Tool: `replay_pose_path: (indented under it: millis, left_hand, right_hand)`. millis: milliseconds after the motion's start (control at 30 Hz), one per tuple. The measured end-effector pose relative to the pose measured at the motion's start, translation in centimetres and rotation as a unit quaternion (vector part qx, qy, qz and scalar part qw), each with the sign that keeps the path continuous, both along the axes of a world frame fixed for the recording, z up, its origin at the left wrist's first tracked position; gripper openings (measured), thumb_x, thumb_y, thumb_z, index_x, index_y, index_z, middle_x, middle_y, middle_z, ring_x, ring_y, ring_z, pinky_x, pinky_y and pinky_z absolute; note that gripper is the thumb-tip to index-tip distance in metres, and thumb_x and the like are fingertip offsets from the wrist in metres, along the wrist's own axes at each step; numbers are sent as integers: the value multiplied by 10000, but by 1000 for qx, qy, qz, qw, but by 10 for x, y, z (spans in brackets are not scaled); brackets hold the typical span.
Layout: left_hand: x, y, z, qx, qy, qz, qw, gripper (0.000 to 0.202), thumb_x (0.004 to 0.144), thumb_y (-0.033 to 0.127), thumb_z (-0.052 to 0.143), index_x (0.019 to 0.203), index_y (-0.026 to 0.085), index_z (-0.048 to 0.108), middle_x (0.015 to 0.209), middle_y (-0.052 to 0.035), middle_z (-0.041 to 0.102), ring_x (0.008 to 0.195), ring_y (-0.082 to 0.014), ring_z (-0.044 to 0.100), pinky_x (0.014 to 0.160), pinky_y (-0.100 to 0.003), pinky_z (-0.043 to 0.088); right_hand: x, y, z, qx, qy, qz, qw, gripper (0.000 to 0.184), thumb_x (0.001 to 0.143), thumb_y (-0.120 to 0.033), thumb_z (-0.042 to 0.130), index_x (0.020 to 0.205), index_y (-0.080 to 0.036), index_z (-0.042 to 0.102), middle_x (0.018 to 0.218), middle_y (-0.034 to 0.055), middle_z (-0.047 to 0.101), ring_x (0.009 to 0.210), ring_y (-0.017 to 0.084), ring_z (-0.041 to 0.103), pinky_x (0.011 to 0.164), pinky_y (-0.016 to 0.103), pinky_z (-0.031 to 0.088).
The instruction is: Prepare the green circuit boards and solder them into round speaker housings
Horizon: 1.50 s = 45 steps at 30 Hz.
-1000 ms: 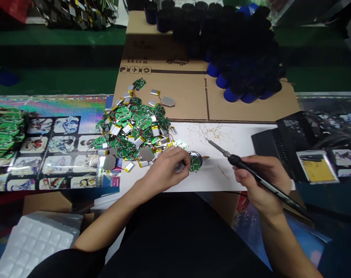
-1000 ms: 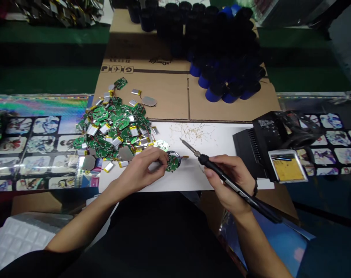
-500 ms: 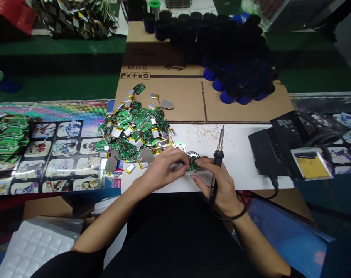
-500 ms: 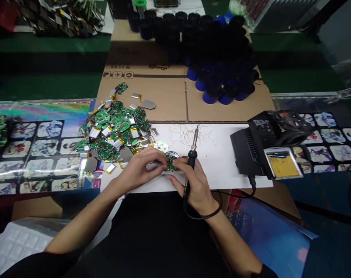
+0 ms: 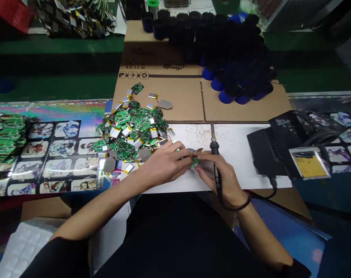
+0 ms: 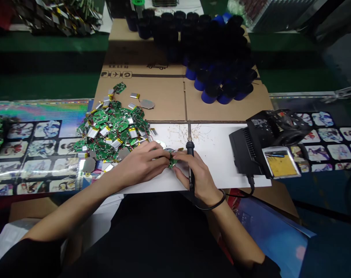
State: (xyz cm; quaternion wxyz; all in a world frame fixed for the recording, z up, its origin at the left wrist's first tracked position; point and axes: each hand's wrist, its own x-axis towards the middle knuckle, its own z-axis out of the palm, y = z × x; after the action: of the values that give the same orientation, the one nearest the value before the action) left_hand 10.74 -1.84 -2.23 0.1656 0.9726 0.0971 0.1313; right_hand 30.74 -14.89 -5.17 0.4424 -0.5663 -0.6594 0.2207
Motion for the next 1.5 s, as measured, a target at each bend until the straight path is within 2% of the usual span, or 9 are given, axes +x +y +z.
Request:
replay_pose_path:
  millis: [67,133,200,267,333,467,667,767,1500]
  left_hand:
    - [4,1,5,15,20,-6,1000,233,1095,254,491,1052,176,707,1155,-62,759,1038,-231,592,842,-377,424]
    - [6,3,8,26,41,-10,999,214,1087,252,506,1045,178,702,1115,-52,758,1014,-226,589,826,-375,402]
    - [8,5,10,39,57,-17,997,191,1080,250,524,1037,183,698,1090,-47,755,998,-224,584,822,-379,382]
    - [9,7,13,58,71,-27,995,177,1074,239,534,1031,185,697,1083,-46,751,997,-226,582,825,-388,363]
    - [10,9,17,82,82,-40,992,178,1070,218,536,1012,185,700,1079,-45,747,999,-230,583,833,-398,350]
    - [15,11,27,109,104,-56,987,200,1063,214,553,947,184,713,1045,-38,742,965,-223,598,829,-394,338]
    - [21,11,34,113,118,-58,985,176,1042,225,587,928,187,716,1016,-35,746,951,-223,625,835,-395,340]
    - [21,10,34,120,118,-57,984,170,1036,217,594,915,188,710,1000,-32,738,950,-232,633,835,-401,338]
    - [24,7,32,122,110,-53,985,149,984,165,613,861,196,690,938,-43,726,907,-231,639,816,-403,331]
  right_hand:
    - [-3,-8,1,-8,37,-39,999,280,993,-177,670,1255,-273,653,1216,86,765,1160,256,726,1028,461,587]
    - [-5,-17,5,-2,116,-99,988,226,1047,-278,587,1264,-272,649,967,52,793,850,216,750,774,386,615]
    - [-6,-24,10,10,216,-167,962,283,1057,-382,537,1316,-285,600,702,-19,712,556,170,618,506,285,477]
    - [-4,-30,17,36,289,-218,932,340,993,-434,611,1302,-296,573,652,-48,657,503,157,553,431,237,372]
    - [-1,-38,21,63,309,-244,917,310,920,-398,692,1193,-273,616,732,-23,687,539,159,587,425,235,405]
    - [5,-64,19,105,259,-220,935,144,894,-287,705,1026,-231,688,725,1,685,502,162,607,360,256,451]
    - [2,-93,8,33,26,-167,985,275,837,-154,727,1101,-228,714,794,26,772,528,175,715,440,272,589]
    - [-3,-84,6,74,-56,-149,984,233,823,-182,718,1052,-226,722,805,33,791,607,204,767,520,291,634]
    - [-5,-77,5,92,-146,-155,973,210,848,-204,708,1049,-265,712,788,9,804,621,220,777,559,320,661]
